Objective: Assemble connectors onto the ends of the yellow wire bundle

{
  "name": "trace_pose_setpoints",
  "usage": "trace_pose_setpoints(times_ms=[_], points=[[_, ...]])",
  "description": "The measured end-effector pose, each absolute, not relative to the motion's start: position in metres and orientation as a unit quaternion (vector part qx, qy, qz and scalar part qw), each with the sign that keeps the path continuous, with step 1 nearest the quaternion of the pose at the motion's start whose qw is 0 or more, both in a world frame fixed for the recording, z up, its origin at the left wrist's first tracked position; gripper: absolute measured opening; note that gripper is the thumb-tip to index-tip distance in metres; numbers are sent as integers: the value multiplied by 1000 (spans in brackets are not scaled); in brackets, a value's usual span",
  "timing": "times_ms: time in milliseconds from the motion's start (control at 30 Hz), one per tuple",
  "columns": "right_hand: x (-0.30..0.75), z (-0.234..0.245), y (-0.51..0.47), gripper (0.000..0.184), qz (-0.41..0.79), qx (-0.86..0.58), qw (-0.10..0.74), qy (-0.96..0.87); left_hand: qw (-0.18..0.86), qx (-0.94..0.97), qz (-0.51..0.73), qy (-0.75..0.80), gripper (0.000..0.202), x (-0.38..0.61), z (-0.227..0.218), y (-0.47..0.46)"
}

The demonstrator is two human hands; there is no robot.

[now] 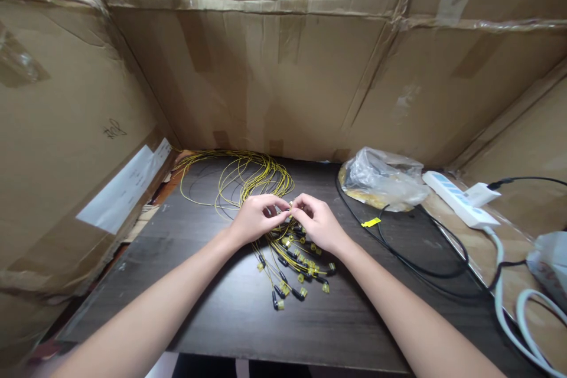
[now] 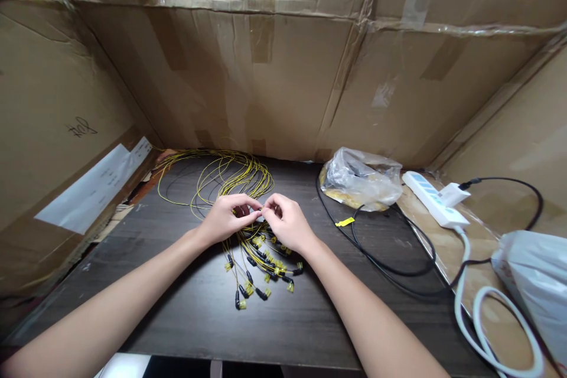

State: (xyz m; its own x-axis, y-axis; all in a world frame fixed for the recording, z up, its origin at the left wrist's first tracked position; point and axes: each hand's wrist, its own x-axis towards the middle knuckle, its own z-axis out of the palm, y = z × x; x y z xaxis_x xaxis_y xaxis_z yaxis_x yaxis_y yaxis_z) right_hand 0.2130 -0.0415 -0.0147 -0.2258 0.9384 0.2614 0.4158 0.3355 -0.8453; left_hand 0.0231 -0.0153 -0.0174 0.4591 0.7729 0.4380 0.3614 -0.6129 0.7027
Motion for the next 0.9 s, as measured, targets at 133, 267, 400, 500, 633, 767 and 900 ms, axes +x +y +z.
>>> trace_pose_setpoints(times_ms=[133, 267, 400, 500, 633, 767, 900], points=[[213, -15, -41, 37, 315, -479, 387, -723, 261, 817, 390, 336, 13, 23, -17, -15], [213, -15, -41, 39, 316, -480, 387, -721, 261, 813, 389, 345, 10, 24, -16, -16], [213, -14, -41, 20, 342, -484, 394, -702, 262, 812, 386, 351, 10, 24, -17, -16], [213, -15, -40, 24, 342, -484, 390, -705, 262, 816, 387, 342, 11, 24, -18, -15], [214, -16, -40, 42, 326, -484, 383, -716, 255, 815, 392, 341, 11, 25, -19, -16], [214, -15, -41, 35, 328, -482, 391, -713, 259, 813, 389, 348, 10, 25, -18, -16], [214, -14, -41, 22, 340, -475, 396, -708, 275, 800, 397, 355, 12, 25, -17, -15]])
